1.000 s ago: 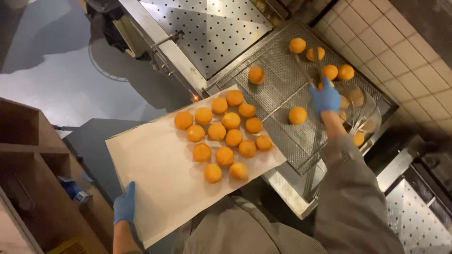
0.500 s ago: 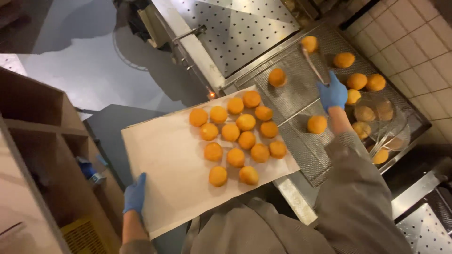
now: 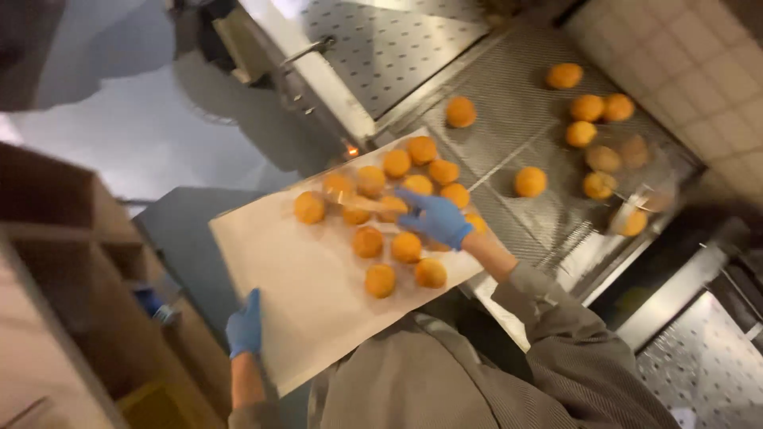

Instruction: Frying donuts in deep vats of oil, turning them, and transferring them to cooling racks and trays.

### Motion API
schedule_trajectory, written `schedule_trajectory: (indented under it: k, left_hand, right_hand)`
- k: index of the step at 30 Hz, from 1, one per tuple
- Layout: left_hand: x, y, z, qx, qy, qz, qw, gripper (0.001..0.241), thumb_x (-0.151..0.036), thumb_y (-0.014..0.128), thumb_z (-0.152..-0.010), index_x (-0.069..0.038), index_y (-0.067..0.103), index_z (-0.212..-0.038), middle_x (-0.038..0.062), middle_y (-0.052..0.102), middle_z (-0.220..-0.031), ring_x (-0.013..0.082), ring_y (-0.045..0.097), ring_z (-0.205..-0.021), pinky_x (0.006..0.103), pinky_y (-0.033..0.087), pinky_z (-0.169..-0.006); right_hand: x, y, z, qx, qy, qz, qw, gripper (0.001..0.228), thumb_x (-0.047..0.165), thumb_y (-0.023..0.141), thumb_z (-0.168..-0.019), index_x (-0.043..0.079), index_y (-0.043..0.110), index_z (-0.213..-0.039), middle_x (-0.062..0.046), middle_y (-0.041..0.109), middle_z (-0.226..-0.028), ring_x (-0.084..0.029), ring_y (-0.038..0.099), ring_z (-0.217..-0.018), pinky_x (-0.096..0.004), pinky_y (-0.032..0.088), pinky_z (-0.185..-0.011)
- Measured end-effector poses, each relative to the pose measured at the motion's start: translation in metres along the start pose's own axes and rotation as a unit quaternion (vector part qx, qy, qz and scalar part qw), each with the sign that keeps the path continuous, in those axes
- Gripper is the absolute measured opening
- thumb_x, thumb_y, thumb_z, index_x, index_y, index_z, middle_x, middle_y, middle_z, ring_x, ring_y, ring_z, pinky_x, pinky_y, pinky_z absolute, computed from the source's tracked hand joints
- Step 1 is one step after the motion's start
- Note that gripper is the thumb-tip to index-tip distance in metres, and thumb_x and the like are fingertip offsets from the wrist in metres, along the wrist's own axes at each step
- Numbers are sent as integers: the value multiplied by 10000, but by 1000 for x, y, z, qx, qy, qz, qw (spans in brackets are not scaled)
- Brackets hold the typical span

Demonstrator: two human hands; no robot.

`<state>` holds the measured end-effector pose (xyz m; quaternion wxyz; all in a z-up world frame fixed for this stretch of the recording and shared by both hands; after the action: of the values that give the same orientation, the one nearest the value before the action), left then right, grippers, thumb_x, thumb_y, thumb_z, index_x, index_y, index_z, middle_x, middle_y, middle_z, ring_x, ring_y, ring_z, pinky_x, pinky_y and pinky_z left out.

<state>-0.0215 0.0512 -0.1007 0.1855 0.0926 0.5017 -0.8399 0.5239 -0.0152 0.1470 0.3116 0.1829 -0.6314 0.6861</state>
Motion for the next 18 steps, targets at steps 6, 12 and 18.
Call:
schedule_trajectory:
  k: [6, 12, 18]
  left_hand:
    - [-22, -35, 27, -18, -79, 150, 985, 929, -722, 547, -911, 183, 691, -1069, 408, 690, -1108, 476, 666, -1157, 498, 484, -977]
    - [-23, -38, 27, -6, -96, 232, 968, 804, -606, 612, -960, 154, 658, -1219, 299, 706, -1207, 366, 669, -1132, 435, 500, -935]
    - [-22, -42, 28, -3, -155, 227, 961, 779, -584, 613, -965, 144, 675, -1235, 283, 712, -1214, 365, 680, -1096, 456, 508, -907]
  right_hand:
    - [-224, -204, 28, -335, 270, 162, 888, 580, 433, 734, -942, 131, 548, -1400, -213, 714, -1131, -459, 675, -987, -555, 534, -808]
    - [-389, -247, 0, -288, 426, 178, 839, 737, 500, 766, -843, 135, 498, -1424, -234, 707, -1084, -450, 672, -985, -546, 536, -801]
    - [-413, -229, -7, -249, 428, 192, 847, 590, 509, 731, -912, 123, 594, -1338, -227, 713, -1128, -435, 674, -1039, -532, 543, -853]
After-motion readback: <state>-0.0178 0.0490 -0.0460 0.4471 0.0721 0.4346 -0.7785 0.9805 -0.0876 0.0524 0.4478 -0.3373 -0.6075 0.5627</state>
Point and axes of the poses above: each hand's wrist, its own z-axis away from the middle knuckle, its own y-axis out of the palm, x = y × z, the point moved 7 cm from there along -z, towards the middle knuckle
